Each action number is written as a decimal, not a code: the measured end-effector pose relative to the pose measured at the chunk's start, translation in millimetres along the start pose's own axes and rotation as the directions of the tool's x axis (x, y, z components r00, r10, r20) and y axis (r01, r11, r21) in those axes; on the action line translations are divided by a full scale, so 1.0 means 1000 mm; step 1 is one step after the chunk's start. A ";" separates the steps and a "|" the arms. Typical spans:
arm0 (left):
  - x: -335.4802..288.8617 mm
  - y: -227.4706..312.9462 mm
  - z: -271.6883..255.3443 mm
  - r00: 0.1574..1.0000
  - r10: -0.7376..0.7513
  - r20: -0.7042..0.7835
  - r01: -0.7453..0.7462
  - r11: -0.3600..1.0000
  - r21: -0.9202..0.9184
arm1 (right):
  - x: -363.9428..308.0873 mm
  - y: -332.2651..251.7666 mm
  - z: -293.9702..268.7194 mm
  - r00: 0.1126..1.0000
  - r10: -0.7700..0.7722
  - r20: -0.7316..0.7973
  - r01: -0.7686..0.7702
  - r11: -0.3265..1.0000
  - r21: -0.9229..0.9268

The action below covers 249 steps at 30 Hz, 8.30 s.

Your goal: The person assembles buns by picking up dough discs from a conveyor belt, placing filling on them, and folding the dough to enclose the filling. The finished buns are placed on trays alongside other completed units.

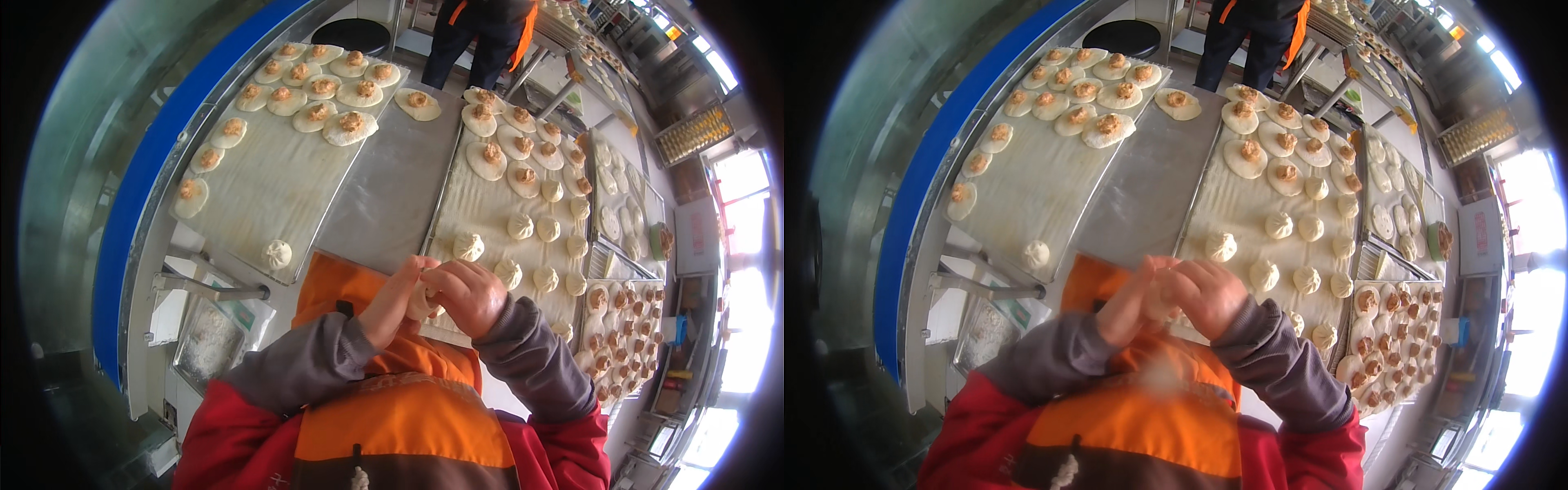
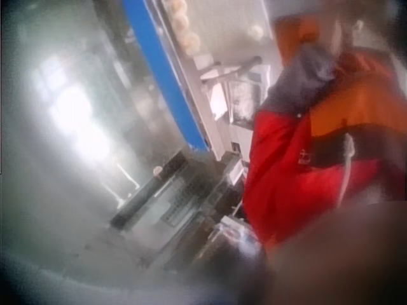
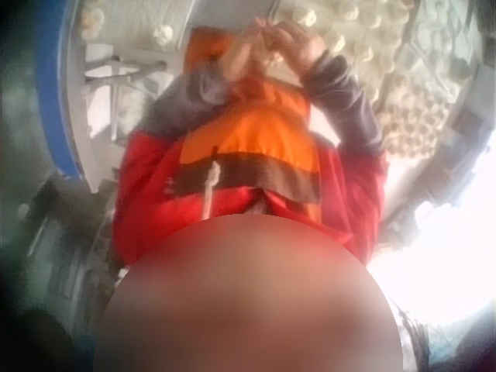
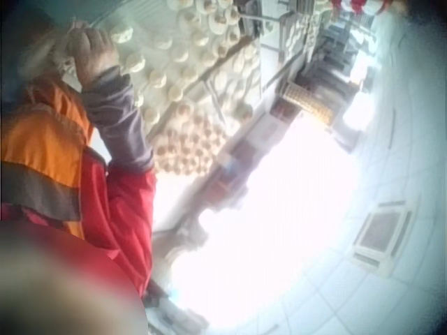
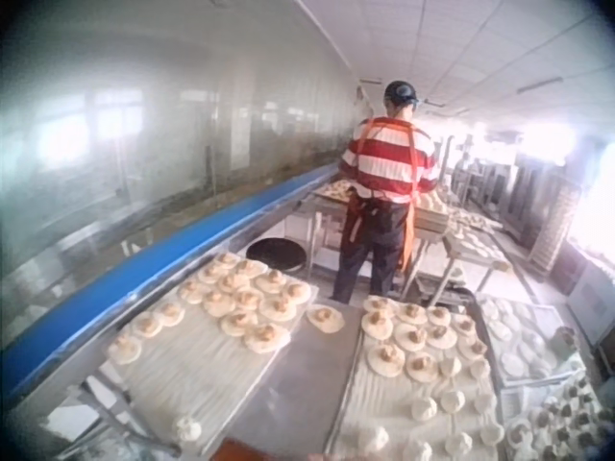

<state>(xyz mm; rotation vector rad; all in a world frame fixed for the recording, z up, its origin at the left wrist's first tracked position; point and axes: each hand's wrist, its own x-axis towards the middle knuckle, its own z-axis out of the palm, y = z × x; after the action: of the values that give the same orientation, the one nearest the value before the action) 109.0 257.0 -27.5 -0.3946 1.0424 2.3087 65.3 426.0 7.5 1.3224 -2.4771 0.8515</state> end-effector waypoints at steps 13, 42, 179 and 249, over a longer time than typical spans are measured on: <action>-0.008 -0.002 -0.011 0.955 0.186 0.230 -0.245 0.931 0.269 | -0.003 -0.001 -0.005 0.996 -0.073 -0.049 0.069 0.995 -0.067; -0.016 0.004 -0.032 0.958 0.177 0.228 -0.263 0.857 0.443 | -0.010 -0.017 0.010 0.999 0.039 0.034 -0.045 0.981 0.187; -0.015 -0.029 -0.035 0.952 0.177 0.251 -0.305 0.643 0.703 | -0.061 -0.022 0.030 0.897 0.441 0.001 -0.390 0.792 0.469; -0.040 0.017 -0.022 0.988 -0.081 0.135 0.091 0.994 -0.066 | -0.010 -0.024 0.025 0.988 0.132 -0.078 -0.119 0.981 0.152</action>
<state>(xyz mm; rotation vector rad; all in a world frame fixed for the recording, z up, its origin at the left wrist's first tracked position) 130.9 216.1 -12.9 -0.3045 0.8633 2.2664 92.7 408.6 -8.0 1.1528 -2.4919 1.1168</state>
